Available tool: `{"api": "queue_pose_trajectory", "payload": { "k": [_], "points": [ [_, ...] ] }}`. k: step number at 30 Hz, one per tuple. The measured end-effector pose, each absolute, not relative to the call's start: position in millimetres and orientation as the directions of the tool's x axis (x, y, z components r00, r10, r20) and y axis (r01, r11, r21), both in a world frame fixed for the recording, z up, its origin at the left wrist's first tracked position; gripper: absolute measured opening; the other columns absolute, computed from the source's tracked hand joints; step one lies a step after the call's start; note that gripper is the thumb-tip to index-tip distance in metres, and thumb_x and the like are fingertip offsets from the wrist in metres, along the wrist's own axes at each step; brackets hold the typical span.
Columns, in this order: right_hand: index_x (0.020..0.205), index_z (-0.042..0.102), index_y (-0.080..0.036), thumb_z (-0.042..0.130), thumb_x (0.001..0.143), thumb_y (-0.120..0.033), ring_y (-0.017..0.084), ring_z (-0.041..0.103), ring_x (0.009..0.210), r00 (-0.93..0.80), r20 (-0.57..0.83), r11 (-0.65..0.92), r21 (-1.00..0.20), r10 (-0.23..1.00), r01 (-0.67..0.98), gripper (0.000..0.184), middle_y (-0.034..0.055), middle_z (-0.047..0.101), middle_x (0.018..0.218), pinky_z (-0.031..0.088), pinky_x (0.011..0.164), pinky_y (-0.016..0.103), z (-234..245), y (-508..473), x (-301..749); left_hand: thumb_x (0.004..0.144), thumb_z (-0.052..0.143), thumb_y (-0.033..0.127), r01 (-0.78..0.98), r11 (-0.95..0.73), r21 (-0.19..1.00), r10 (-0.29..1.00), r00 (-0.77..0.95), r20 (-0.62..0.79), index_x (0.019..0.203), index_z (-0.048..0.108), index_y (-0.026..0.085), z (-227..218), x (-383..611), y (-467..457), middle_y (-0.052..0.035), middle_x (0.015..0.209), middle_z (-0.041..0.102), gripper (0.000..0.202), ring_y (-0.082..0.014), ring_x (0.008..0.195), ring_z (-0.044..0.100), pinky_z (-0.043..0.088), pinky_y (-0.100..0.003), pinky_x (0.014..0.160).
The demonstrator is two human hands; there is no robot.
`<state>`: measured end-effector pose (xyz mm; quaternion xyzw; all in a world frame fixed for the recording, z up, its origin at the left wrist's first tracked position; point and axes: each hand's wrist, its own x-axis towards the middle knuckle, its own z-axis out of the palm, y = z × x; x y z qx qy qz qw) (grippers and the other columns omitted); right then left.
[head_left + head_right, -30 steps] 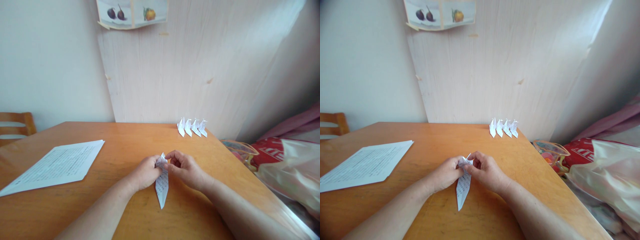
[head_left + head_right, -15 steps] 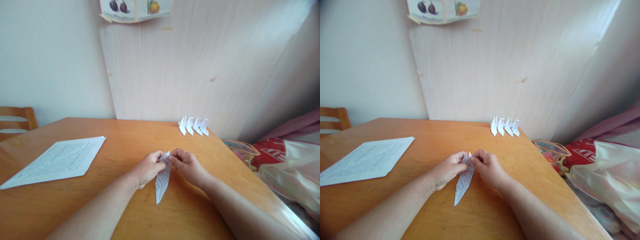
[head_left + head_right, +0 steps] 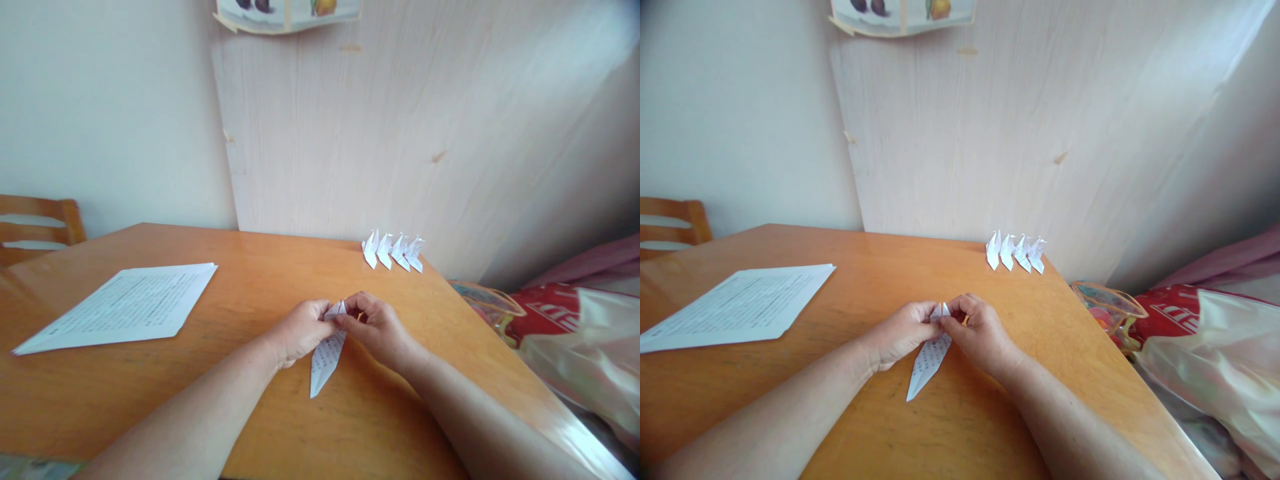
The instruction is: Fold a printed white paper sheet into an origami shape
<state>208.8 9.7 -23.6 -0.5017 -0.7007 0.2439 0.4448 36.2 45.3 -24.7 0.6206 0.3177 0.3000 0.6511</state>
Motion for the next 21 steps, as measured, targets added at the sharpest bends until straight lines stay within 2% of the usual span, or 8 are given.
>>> {"api": "queue_pose_trajectory", "payload": {
  "k": [7, 13, 21],
  "points": [
    [0.085, 0.065, -0.019, 0.064, 0.087, -0.031, 0.016, 0.058, 0.074, -0.085, 0.329, 0.331, -0.831, 0.940, 0.446, 0.012, 0.0019, 0.063, 0.080, 0.045, 0.066, 0.029, -25, 11, 209, 0.078, 0.074, 0.028, -0.022, 0.070, 0.997, 0.769, 0.638, -0.040, 0.090, 0.067, 0.015, -29, 33, 49, 0.0007, 0.079, 0.061, 0.019, -0.0135, 0.072, 0.053, 0.039, -0.027, 0.070],
    [0.093, 0.063, -0.019, 0.064, 0.085, -0.030, 0.017, 0.059, 0.076, -0.141, 0.260, 0.294, -0.879, 0.955, 0.376, 0.014, 0.0021, 0.066, 0.084, 0.047, 0.069, 0.030, -18, 8, 212, 0.078, 0.077, 0.038, -0.037, 0.093, 0.995, 0.784, 0.619, -0.050, 0.093, 0.067, 0.015, -33, 32, 51, -0.0013, 0.082, 0.064, 0.029, -0.0161, 0.078, 0.058, 0.042, -0.029, 0.074],
    [0.094, 0.062, -0.019, 0.058, 0.084, -0.027, 0.015, 0.055, 0.076, -0.101, 0.193, 0.216, -0.913, 0.976, 0.347, 0.013, 0.0004, 0.063, 0.083, 0.044, 0.068, 0.029, -9, 7, 225, 0.078, 0.076, 0.037, 0.007, 0.105, 0.994, 0.807, 0.584, -0.089, 0.094, 0.066, 0.018, -20, 31, 45, -0.0016, 0.088, 0.065, 0.027, -0.0161, 0.082, 0.059, 0.043, -0.028, 0.077]
  ]
}}
